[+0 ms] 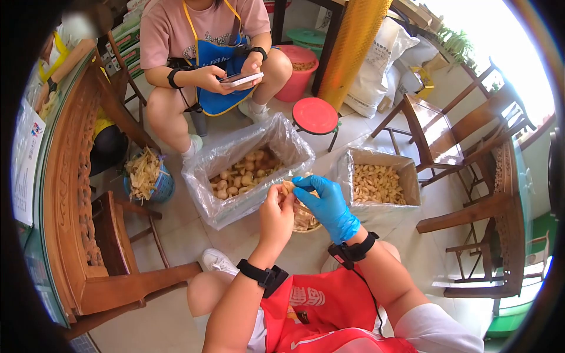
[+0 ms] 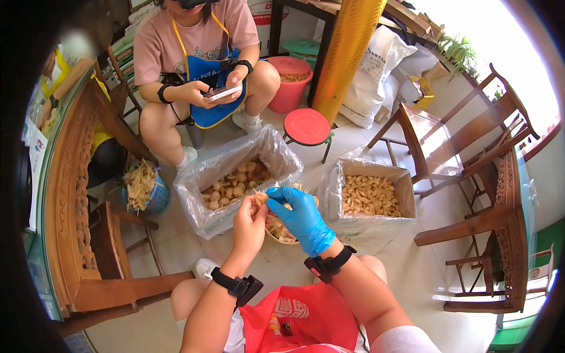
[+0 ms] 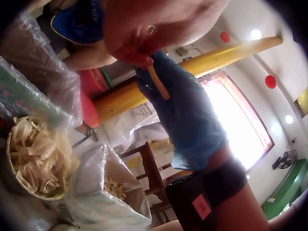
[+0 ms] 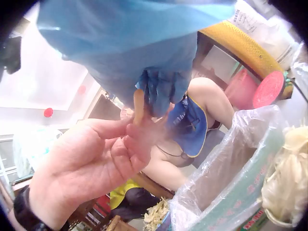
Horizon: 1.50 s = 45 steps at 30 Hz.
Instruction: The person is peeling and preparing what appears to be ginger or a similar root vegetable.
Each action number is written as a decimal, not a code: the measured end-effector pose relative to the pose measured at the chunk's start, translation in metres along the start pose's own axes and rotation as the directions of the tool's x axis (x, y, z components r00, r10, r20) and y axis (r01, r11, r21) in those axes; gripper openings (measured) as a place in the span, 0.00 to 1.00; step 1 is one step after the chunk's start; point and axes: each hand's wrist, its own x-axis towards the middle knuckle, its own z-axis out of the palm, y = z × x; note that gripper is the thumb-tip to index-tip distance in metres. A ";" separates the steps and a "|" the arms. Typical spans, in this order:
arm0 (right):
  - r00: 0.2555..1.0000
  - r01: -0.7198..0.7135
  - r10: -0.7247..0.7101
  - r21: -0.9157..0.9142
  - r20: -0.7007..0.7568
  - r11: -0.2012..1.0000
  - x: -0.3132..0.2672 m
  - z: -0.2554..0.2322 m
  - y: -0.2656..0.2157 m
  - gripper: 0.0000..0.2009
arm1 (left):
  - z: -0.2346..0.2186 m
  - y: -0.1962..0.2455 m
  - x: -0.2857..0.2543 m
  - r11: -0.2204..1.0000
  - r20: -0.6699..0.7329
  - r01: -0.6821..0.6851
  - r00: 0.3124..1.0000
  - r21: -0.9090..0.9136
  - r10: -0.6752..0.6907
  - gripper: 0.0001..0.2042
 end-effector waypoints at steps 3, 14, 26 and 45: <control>0.997 0.075 -0.076 -0.065 -0.006 0.995 0.000 0.000 0.004 0.11 | -0.001 -0.001 0.000 1.000 0.002 -0.004 1.000 -0.002 0.004 0.06; 0.965 0.263 -0.257 -0.160 0.061 0.951 -0.004 -0.008 -0.001 0.12 | 0.005 -0.013 -0.004 0.976 0.068 0.073 0.996 -0.206 -0.060 0.06; 0.998 0.060 -0.059 0.022 -0.026 0.998 -0.003 0.004 0.028 0.10 | -0.002 -0.008 -0.005 0.941 0.006 -0.135 0.990 0.310 0.140 0.09; 0.950 0.244 -0.299 -0.392 -0.085 0.887 -0.011 0.018 0.018 0.14 | -0.002 -0.023 0.003 0.998 0.055 -0.046 0.997 0.031 0.044 0.09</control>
